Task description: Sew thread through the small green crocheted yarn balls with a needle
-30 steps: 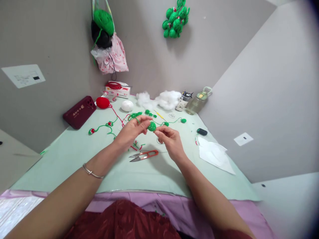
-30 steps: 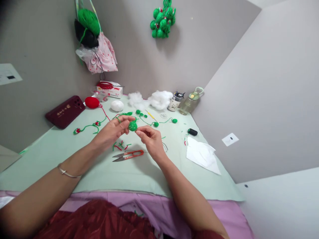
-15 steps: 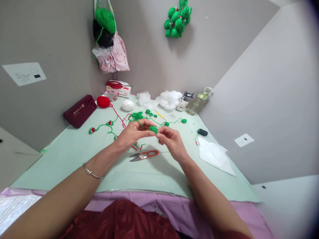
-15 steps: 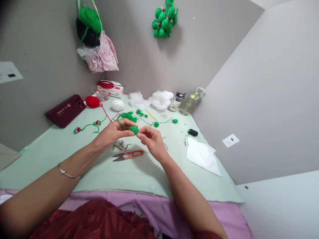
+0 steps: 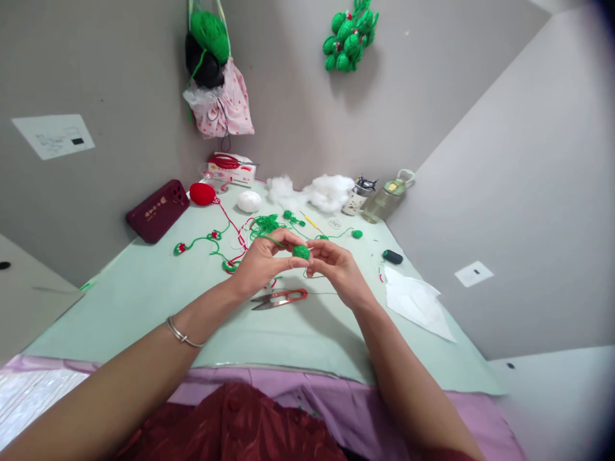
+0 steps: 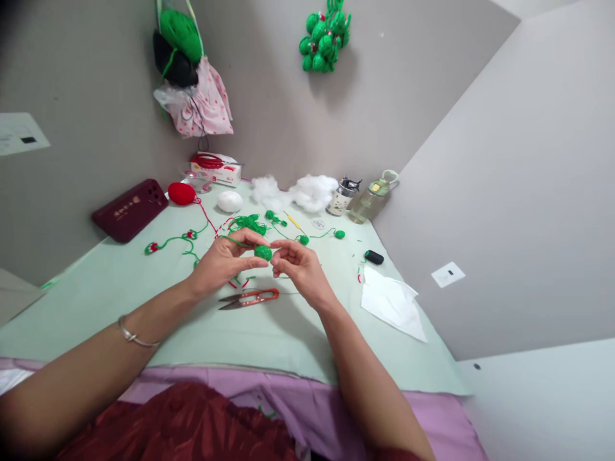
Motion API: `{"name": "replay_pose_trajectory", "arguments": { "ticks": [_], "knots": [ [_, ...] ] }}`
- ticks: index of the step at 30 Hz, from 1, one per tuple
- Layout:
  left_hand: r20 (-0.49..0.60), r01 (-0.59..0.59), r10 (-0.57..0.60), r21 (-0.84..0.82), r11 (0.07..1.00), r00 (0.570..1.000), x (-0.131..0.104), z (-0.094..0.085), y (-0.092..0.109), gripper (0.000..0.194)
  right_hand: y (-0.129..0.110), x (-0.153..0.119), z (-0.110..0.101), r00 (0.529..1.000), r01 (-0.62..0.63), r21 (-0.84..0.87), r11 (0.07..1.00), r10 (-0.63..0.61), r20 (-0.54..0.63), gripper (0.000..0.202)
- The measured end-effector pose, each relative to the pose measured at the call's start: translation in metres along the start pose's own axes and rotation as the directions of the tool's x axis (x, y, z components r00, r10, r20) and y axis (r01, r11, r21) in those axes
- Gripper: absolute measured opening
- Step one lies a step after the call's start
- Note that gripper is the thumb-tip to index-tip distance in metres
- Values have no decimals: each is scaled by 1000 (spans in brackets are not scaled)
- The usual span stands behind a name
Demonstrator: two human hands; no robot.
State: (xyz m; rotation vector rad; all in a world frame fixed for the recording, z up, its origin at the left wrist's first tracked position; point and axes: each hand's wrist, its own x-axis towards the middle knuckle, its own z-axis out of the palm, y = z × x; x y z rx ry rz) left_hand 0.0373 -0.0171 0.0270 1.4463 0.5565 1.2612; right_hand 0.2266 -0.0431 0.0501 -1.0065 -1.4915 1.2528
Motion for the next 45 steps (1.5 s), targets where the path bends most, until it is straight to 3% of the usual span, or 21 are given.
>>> {"name": "replay_pose_trajectory", "arguments": {
  "ticks": [12,14,16,19,21,23,26,32,38,41,43,45],
  "knots": [
    [31,32,-32,16,999,999,-2,4,-2,27,-1,-4,-6,998,-39,56,998,36,44,24],
    [48,46,-46,5,999,998,-2,5,-2,26,-1,-4,-4,998,-30,3,1000,30,47,22],
    [42,72,-72,15,997,997,-3,6,-3,25,-1,-5,-1,999,42,-195,980,-47,-19,17],
    [26,85,-87,88,993,996,-4,7,-7,24,-1,-5,3,945,197,-567,800,-310,-109,12],
    [31,52,-58,176,983,998,-4,7,-10,22,0,-5,5,904,281,-659,697,-422,-61,10],
    [33,9,-18,260,966,999,-4,6,-13,19,0,-5,6,889,344,-666,661,-458,5,11],
    [-2,-18,20,318,948,1000,-4,5,-14,19,0,-6,4,881,362,-681,637,-472,28,14],
    [-62,-10,31,314,950,998,-4,5,-13,23,-3,-7,-3,879,303,-710,636,-475,-51,11],
    [29,-32,24,336,941,999,-5,4,-12,20,-3,-9,3,914,347,-658,668,-399,77,10],
    [63,12,-35,337,941,997,-4,4,-11,22,-6,-8,2,905,307,-667,679,-426,-17,13],
    [40,66,-84,343,937,996,-2,2,-11,25,-13,-6,-5,876,284,-580,764,-453,-168,12],
    [34,130,-149,328,936,988,0,-1,-12,29,-21,-4,-20,829,286,-376,881,-424,-364,12]
  ]
}}
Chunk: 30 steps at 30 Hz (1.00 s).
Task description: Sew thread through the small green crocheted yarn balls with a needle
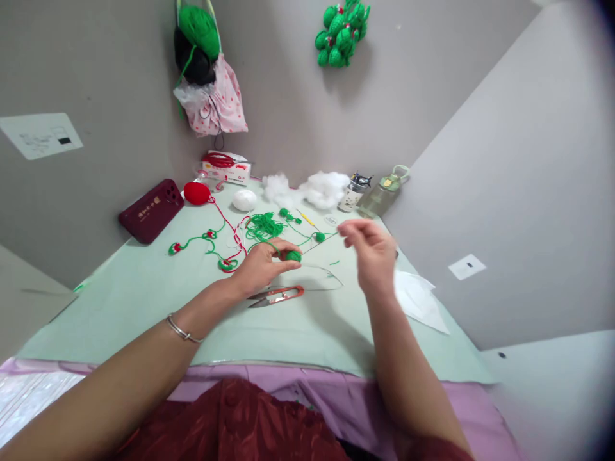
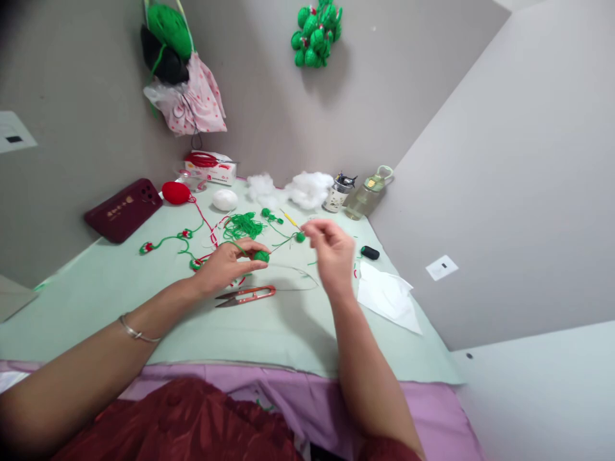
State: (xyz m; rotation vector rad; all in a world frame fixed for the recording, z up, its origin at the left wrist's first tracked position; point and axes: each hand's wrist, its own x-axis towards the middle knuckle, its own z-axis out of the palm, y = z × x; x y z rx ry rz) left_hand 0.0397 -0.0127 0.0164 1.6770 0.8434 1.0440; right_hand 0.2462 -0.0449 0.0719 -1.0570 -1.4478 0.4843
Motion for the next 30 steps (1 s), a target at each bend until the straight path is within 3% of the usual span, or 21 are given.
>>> {"name": "replay_pose_trajectory", "arguments": {
  "ticks": [1,3,5,6,7,9,10,13,15,17,18,20,22,24,26,27,28,29,30],
  "knots": [
    [35,38,-37,-20,999,999,1,-2,-1,31,0,6,-8,996,-69,135,988,76,-45,14],
    [137,107,-97,-67,992,986,2,-8,-2,34,5,19,-28,964,-260,357,897,264,37,23],
    [213,152,-128,-96,984,969,3,-14,-1,37,15,30,-54,908,-419,424,803,382,172,27],
    [227,160,-132,-108,981,965,3,-17,0,38,21,34,-69,898,-439,430,789,395,193,27],
    [227,163,-131,-125,979,965,3,-20,1,38,28,38,-85,914,-404,434,805,371,163,28],
    [211,166,-128,-173,971,969,4,-24,4,39,42,43,-120,963,-225,407,885,265,-43,39],
    [201,163,-122,-201,966,972,4,-26,5,38,48,45,-135,964,-162,360,919,226,-144,46],
    [185,159,-114,-252,955,976,4,-27,6,35,62,50,-160,950,-141,330,933,222,-221,52],
    [189,167,-120,-253,953,974,4,-26,7,35,65,52,-150,945,-155,338,928,239,-223,42],
    [194,183,-137,-244,952,971,3,-24,7,35,63,49,-119,948,-186,350,918,262,-184,22],
    [192,190,-146,-239,952,970,3,-23,7,36,59,45,-99,950,-216,358,908,280,-137,17],
    [188,198,-157,-227,954,970,2,-22,9,36,48,32,-55,937,-348,349,870,334,101,22],
    [188,188,-147,-222,957,971,2,-21,11,36,34,15,-17,874,-443,248,861,354,333,31],
    [197,167,-122,-233,958,973,2,-21,13,36,24,1,6,764,-501,142,853,359,537,37],
    [210,162,-110,-249,955,971,2,-22,13,36,20,-6,11,624,-523,51,851,341,703,38],
    [213,165,-112,-254,953,971,3,-22,12,35,19,-7,9,581,-531,39,846,331,743,38],
    [212,172,-119,-254,952,970,3,-22,11,35,20,-5,4,577,-544,60,837,321,751,36],
    [209,181,-129,-251,951,969,3,-23,10,36,22,-2,-2,612,-559,114,821,315,726,34],
    [205,186,-137,-245,951,969,3,-23,9,36,24,3,-9,678,-562,197,803,311,667,31]
  ]
}}
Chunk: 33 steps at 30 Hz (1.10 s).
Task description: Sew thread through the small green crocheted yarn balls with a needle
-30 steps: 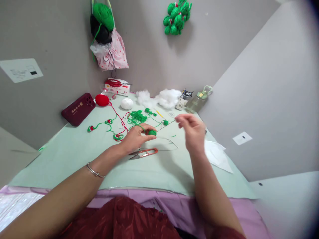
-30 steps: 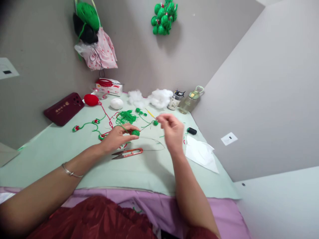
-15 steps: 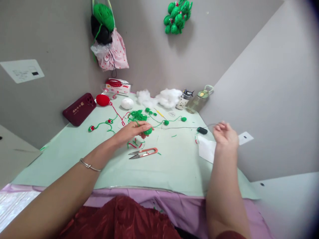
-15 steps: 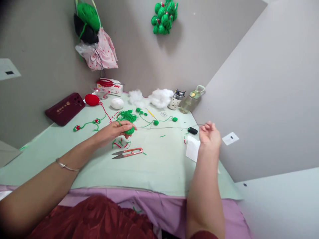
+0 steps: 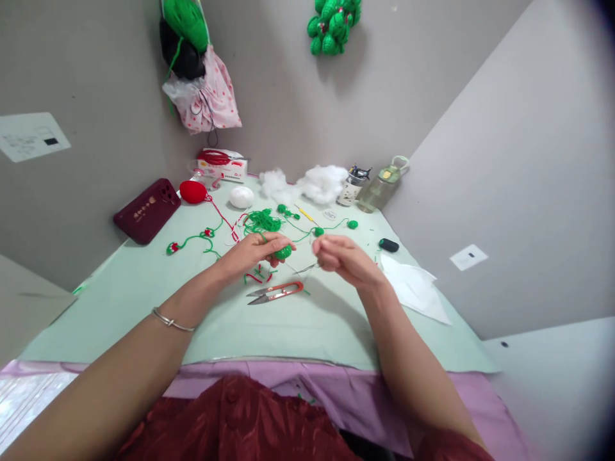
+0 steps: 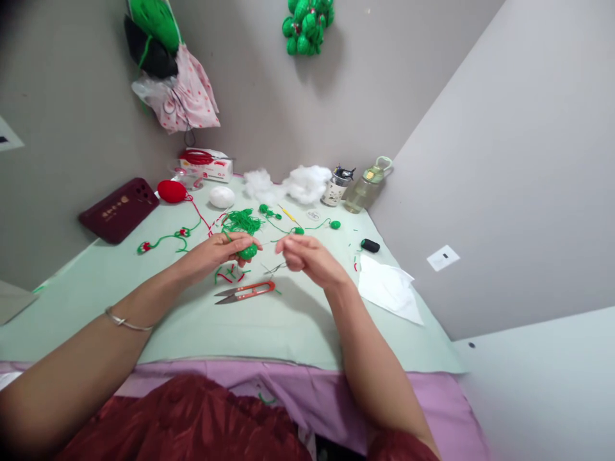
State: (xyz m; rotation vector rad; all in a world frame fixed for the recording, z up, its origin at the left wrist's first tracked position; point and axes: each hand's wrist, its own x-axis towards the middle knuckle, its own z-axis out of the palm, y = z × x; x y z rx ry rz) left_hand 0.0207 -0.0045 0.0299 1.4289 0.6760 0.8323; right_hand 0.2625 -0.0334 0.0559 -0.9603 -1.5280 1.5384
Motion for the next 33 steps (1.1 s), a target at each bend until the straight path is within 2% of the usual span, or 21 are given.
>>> {"name": "replay_pose_trajectory", "arguments": {
  "ticks": [2,5,7,11,14,16,18,20,21,22,24,26,27,30,33],
  "knots": [
    [-8,5,-5,9,1000,1000,1,-1,-2,36,-5,0,-16,974,140,119,983,-115,-196,25],
    [-17,-1,1,8,1000,1000,3,-3,-7,37,-10,1,-32,886,297,133,946,-220,-409,19],
    [-15,-3,3,1,1000,1000,4,-4,-10,37,-11,1,-37,854,327,116,938,-241,-461,16],
    [-15,6,-7,-46,999,1000,6,-6,-13,37,-11,1,-38,842,343,118,932,-249,-478,16],
    [-47,25,-31,-124,992,998,4,-6,-10,35,-11,-2,-41,864,267,40,963,-220,-453,19],
    [-57,37,-49,-195,980,997,3,-6,-7,32,-10,-5,-46,848,160,-141,977,-209,-487,30],
    [-59,35,-54,-278,960,997,2,-6,-4,31,-7,-7,-52,760,56,-389,920,-292,-581,42],
    [-67,21,-49,-359,933,997,2,-7,-2,31,-4,-8,-57,668,-16,-556,831,-405,-624,42],
    [-73,17,-49,-392,920,996,3,-7,-2,30,-3,-8,-57,659,-22,-579,815,-423,-621,40],
    [-76,14,-51,-418,908,996,3,-8,-2,29,-2,-7,-55,682,-5,-562,827,-408,-607,38],
    [-81,12,-55,-454,891,995,3,-7,-3,27,-2,-6,-45,780,57,-451,891,-322,-537,34],
    [-81,11,-56,-474,880,995,4,-7,-4,24,-3,-4,-27,868,105,-337,936,-251,-427,32],
    [-81,9,-55,-481,877,995,4,-6,-4,23,-4,-3,-15,898,120,-305,945,-234,-372,31],
    [-82,-5,-42,-498,867,996,3,-5,-5,19,-3,-2,19,949,148,-244,958,-207,-238,27],
    [-95,-27,-26,-515,857,995,4,-3,-4,15,2,0,41,942,183,-261,948,-245,-231,22]
  ]
}}
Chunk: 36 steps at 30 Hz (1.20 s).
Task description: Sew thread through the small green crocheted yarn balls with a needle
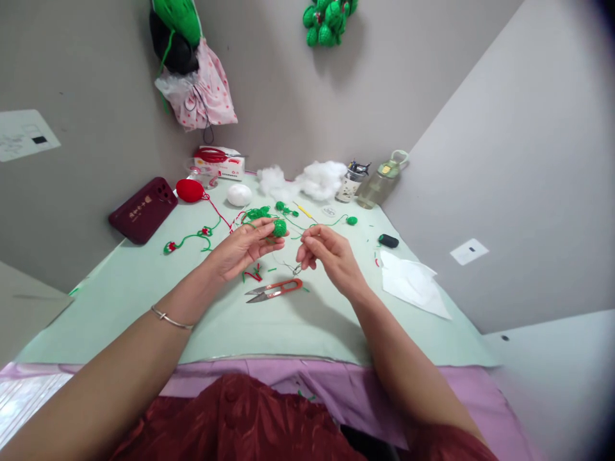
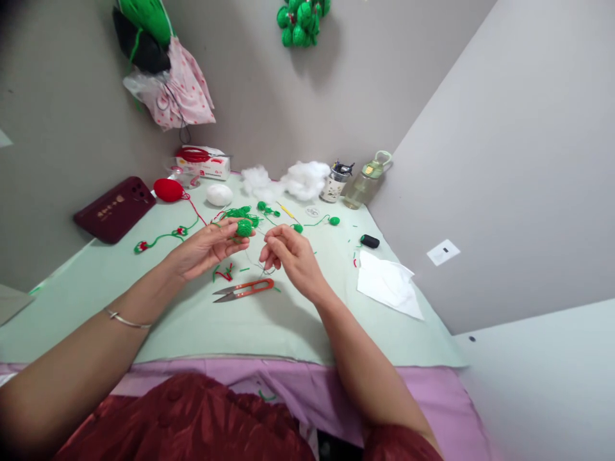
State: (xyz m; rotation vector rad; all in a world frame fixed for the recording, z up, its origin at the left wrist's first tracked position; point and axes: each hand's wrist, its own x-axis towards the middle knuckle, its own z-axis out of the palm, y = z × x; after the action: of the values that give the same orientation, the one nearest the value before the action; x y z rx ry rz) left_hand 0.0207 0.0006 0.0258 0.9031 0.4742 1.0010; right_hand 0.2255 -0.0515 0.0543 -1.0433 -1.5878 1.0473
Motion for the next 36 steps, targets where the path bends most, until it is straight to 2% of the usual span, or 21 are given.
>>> {"name": "replay_pose_trajectory", "arguments": {
  "ticks": [3,5,12,18,27,31,36],
  "knots": [
    [5,-10,10,-4,1000,1000,0,1,0,14,4,-2,8,983,116,-163,980,-136,-119,15],
    [10,-16,16,-7,1000,1000,0,1,-1,14,7,-2,10,968,157,-240,958,-197,-153,10],
    [21,-23,23,-7,1000,1000,0,0,-3,14,9,-2,12,973,149,-287,946,-192,-130,10],
    [17,1,-1,-23,1000,1000,0,2,-2,11,11,-2,15,978,109,-224,968,-145,-150,9],
    [-11,50,-52,-170,984,999,-1,6,-5,12,20,4,21,986,70,11,998,-67,-154,13],
    [48,32,-27,-125,992,998,-1,8,-8,11,19,5,23,985,43,29,999,-38,-169,16],
    [-35,-24,25,48,999,999,-1,11,-13,28,18,6,24,990,-48,118,992,63,-126,25]
  ]
}}
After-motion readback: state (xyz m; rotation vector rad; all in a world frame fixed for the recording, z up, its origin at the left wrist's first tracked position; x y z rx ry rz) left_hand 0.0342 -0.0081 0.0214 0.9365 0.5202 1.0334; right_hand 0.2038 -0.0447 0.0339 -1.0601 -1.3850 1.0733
